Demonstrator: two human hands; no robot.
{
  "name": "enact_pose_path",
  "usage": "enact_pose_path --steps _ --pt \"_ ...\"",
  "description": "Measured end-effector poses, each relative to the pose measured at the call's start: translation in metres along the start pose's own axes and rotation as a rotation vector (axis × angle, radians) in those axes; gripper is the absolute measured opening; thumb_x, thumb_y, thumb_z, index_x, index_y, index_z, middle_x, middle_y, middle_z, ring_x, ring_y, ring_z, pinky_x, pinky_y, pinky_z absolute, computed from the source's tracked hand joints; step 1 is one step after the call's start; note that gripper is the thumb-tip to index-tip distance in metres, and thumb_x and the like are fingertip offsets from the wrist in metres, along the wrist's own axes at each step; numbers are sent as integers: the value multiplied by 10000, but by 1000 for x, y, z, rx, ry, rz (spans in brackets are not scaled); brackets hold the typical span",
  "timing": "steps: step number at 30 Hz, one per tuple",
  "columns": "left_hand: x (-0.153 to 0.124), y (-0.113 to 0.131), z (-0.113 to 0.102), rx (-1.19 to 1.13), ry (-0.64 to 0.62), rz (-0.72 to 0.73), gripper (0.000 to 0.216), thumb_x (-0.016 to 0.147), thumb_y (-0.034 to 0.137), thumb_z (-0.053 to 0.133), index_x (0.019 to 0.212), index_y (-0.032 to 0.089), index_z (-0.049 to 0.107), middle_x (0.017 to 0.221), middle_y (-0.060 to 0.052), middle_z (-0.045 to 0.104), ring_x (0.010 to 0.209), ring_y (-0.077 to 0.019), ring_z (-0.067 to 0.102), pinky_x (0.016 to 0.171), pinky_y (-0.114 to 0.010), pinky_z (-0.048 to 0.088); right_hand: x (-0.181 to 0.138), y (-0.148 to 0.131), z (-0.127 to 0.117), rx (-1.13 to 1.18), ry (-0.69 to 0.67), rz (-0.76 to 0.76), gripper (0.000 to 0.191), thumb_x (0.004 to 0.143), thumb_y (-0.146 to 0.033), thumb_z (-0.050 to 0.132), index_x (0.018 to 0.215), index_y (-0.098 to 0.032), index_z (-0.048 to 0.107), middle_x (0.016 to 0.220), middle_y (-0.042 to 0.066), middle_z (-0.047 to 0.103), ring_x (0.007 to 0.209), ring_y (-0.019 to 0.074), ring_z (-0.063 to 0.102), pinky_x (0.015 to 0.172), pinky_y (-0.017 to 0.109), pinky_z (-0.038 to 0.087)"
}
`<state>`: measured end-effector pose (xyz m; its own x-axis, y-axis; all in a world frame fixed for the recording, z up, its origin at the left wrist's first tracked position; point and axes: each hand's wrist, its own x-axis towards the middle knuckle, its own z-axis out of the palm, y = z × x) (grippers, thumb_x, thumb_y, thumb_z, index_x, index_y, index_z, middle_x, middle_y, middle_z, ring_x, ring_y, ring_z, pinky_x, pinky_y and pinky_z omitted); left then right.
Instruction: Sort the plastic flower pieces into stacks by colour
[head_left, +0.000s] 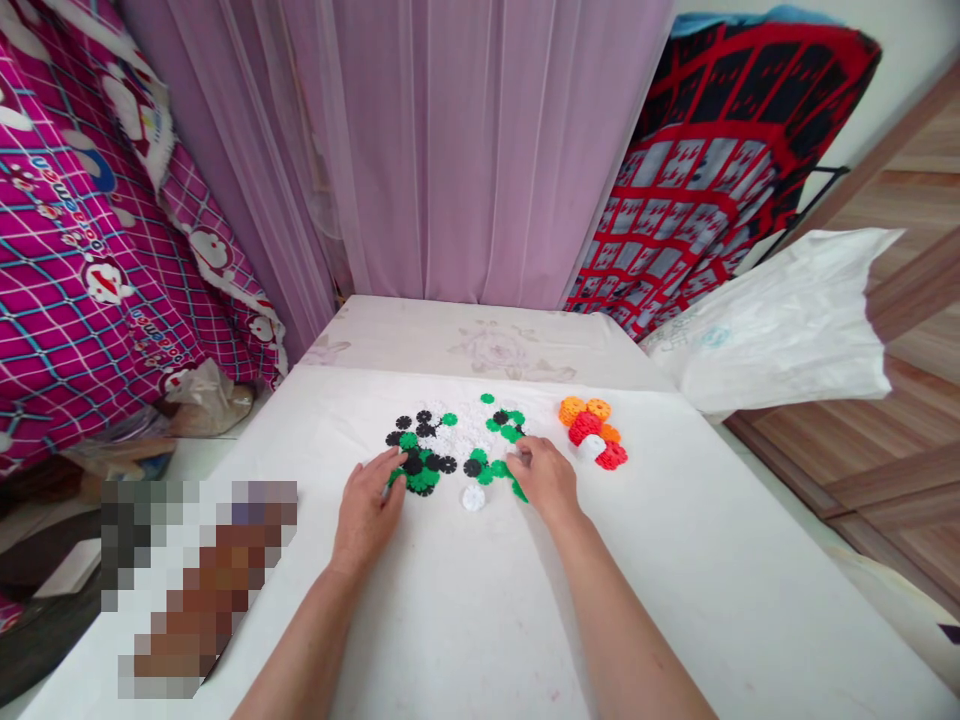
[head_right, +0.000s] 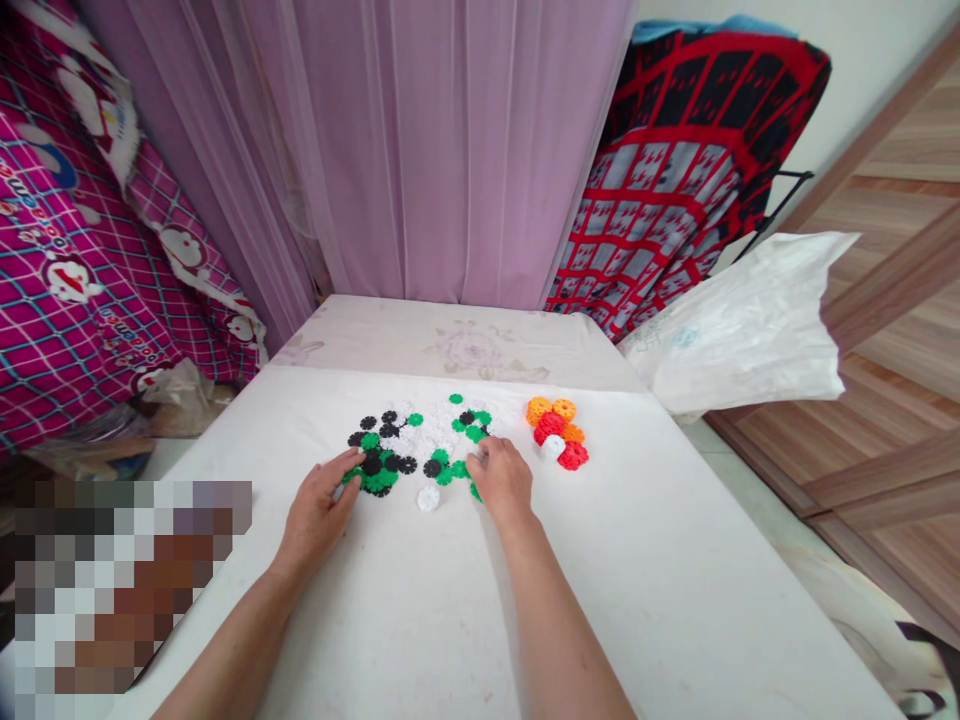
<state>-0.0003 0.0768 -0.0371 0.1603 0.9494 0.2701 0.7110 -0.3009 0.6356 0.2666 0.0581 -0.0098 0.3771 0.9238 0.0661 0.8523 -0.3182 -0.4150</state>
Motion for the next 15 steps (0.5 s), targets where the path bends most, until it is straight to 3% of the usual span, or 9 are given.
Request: enact_pose_path --steps 4,7,10,15 --pt "0 -1 0 5 2 -1 365 897 360 423 1166 286 658 1347 -58 618 1267 -247 551 1145 -548 277 -3 10 6 125 26 -3 141 827 -265 566 927 -212 650 956 15 664 836 153 620 780 262 434" --pt "0 -1 0 -1 4 1 366 899 361 425 1174 286 655 1344 -57 620 1268 -246 550 1147 -545 276 -3 11 8 151 34 14 205 806 -249 589 995 -201 653 986 22 669 820 148 623 795 262 446" --pt "0 0 0 -2 5 0 371 900 360 423 1184 281 649 1345 -59 619 1268 -245 550 1151 -544 270 -4 9 6 83 53 1 315 792 -305 632 1084 -189 654 1062 56 652 880 171 622 836 280 449" --pt "1 1 1 -4 8 0 373 895 356 425 1180 276 651 1346 -64 618 1261 -246 557 1147 -546 276 -5 0 -2 -53 2 12 259 829 -354 606 1016 -196 690 1050 74 640 953 200 617 823 284 441"
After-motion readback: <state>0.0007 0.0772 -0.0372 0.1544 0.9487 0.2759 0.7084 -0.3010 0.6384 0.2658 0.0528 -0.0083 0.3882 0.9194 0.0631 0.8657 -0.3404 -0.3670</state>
